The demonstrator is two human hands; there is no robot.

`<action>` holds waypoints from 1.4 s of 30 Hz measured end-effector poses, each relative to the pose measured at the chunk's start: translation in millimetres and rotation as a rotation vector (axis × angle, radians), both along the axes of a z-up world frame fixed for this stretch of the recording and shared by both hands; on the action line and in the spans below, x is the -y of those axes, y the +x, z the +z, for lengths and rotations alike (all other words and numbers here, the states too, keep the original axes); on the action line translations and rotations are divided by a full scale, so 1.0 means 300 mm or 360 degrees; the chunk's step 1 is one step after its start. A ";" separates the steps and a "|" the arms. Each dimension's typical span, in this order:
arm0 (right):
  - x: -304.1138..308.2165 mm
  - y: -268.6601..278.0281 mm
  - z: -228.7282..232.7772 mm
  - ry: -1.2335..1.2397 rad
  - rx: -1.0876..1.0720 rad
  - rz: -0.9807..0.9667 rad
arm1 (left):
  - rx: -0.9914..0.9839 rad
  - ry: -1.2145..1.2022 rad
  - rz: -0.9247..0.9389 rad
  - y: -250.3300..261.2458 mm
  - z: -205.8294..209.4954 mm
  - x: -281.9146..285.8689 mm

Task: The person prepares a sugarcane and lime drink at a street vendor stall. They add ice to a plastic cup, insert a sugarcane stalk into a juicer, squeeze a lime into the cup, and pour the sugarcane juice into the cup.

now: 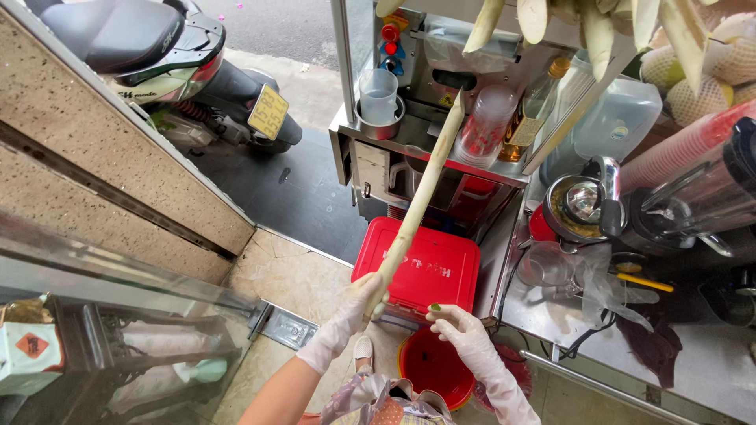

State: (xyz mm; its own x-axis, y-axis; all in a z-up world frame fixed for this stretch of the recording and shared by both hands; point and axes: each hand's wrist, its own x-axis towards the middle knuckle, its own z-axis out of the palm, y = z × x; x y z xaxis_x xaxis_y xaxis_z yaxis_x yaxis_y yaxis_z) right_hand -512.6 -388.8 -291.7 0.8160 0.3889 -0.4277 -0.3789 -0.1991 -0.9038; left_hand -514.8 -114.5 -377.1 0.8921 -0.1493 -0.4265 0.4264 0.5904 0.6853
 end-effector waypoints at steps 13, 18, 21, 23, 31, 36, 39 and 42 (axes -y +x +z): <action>0.068 0.044 0.020 -0.0030 -0.0053 -0.0123 | 0.0042 -0.0085 -0.0149 0.529 0.213 0.106; 0.101 0.105 0.019 -0.0021 0.0011 -0.0109 | 0.0132 0.0421 -0.0297 0.635 0.422 0.130; 0.136 0.203 0.028 -0.0039 0.0147 -0.0197 | 0.0055 0.0481 -0.0313 0.663 0.518 0.136; 0.161 0.302 0.056 -0.0063 0.0255 -0.0304 | 0.0038 0.0520 -0.0320 0.666 0.567 0.140; -0.001 1.005 0.287 -0.0488 0.1727 -0.0300 | 0.0037 0.0457 -0.0236 0.662 0.577 0.115; -0.270 1.513 0.417 -0.0964 0.2246 -0.0274 | -0.0008 0.0481 -0.0291 0.665 0.536 0.096; -0.346 1.721 0.422 -0.1358 0.1955 -0.0214 | -0.0105 0.0407 -0.0364 0.692 0.548 0.059; -0.366 1.822 0.380 -0.1530 0.1741 -0.0123 | -0.0077 0.0337 -0.0396 0.696 0.592 -0.014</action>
State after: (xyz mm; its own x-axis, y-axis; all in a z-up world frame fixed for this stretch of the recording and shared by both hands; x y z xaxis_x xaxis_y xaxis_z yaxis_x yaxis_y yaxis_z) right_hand 34.0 -279.0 -177.6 0.9030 0.2578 0.3437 0.3592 -0.8920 -0.2745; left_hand -305.9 -110.3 -199.4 0.8173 -0.2635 -0.5125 0.5748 0.3106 0.7570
